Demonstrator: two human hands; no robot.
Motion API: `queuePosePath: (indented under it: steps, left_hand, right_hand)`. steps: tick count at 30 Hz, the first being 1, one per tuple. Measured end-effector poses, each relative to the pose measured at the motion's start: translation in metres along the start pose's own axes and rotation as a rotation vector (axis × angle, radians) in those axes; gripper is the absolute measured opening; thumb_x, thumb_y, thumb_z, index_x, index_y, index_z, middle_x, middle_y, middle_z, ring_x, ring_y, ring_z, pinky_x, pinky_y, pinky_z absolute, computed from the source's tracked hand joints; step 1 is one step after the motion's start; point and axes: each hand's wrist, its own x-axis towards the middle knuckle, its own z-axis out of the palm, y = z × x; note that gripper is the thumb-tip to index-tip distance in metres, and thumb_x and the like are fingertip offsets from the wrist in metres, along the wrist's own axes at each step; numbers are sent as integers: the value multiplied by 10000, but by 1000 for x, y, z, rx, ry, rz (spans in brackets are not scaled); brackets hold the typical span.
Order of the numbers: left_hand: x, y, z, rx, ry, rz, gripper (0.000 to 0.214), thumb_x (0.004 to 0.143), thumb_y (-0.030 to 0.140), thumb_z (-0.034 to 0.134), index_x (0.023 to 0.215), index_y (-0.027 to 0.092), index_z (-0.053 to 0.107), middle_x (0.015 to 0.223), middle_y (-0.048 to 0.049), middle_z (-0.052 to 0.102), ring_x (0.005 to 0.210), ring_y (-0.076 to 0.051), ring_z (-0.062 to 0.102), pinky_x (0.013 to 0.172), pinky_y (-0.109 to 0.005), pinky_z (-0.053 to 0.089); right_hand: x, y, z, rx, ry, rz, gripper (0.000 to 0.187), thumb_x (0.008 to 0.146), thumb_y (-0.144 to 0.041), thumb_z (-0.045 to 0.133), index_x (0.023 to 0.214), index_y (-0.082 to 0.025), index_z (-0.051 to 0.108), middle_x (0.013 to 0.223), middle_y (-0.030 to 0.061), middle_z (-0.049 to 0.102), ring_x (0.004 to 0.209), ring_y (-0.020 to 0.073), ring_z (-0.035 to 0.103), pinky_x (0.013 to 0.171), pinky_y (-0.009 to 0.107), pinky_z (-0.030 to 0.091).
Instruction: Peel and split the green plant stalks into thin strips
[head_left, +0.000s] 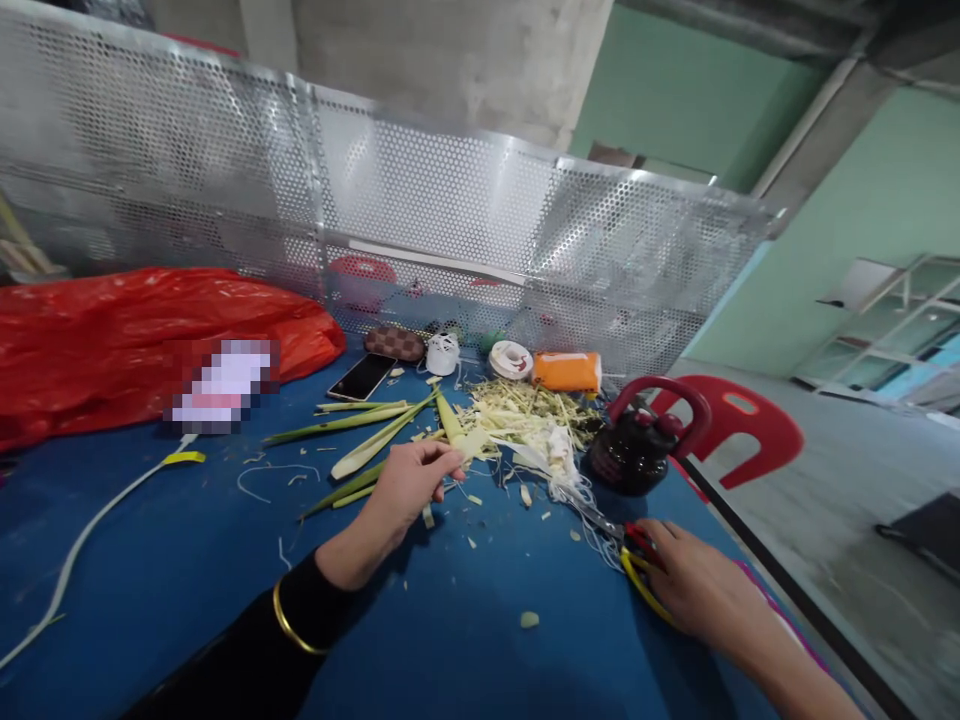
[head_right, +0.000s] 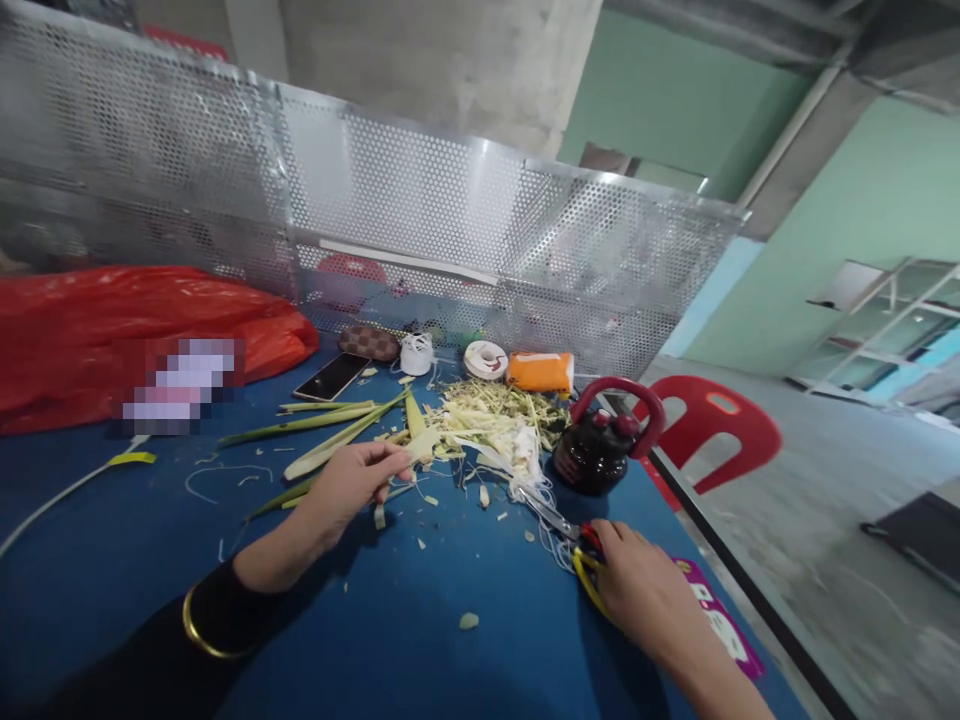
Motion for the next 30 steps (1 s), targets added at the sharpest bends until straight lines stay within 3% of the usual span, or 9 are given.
queuePosePath:
  steps: [5, 12, 17, 25, 30]
  left_hand:
    - [1, -5, 3, -100, -21, -82, 176, 694, 314, 652, 679, 139, 655, 665, -39, 667, 392, -42, 402, 358, -163, 266]
    - [1, -9, 2, -97, -34, -80, 93, 688, 228, 613, 675, 138, 638, 691, -47, 667, 441, -51, 467, 378, -152, 266]
    - [-1, -5, 3, -94, -30, -98, 80, 680, 189, 595, 713, 137, 647, 710, -43, 675, 458, -54, 492, 389, -149, 280]
    - [-1, -5, 2, -102, -26, -100, 77, 691, 209, 599, 680, 146, 641, 710, -41, 677, 467, -58, 499, 394, -159, 283]
    - [-2, -5, 3, -109, -37, -100, 105, 699, 237, 619, 676, 140, 653, 686, -40, 667, 459, -55, 485, 401, -166, 287]
  right_hand:
    - [-5, 13, 27, -21, 20, -90, 653, 632, 16, 400, 1259, -114, 529, 1055, 150, 668, 917, 270, 661, 786, 364, 504]
    - [3, 37, 51, 105, 140, -156, 684, 614, -57, 411, 1290, -131, 490, 930, 121, 671, 808, 246, 683, 664, 303, 539]
    - [5, 44, 53, 155, 144, -199, 660, 624, -107, 426, 1279, -156, 494, 902, 109, 678, 742, 238, 691, 618, 282, 541]
    - [5, 48, 51, 180, 109, -205, 686, 634, -119, 445, 1315, -198, 474, 1016, 108, 699, 827, 244, 701, 664, 279, 550]
    - [4, 41, 42, 136, 77, -138, 660, 627, -120, 437, 1279, -163, 522, 1041, 110, 701, 848, 237, 698, 649, 276, 551]
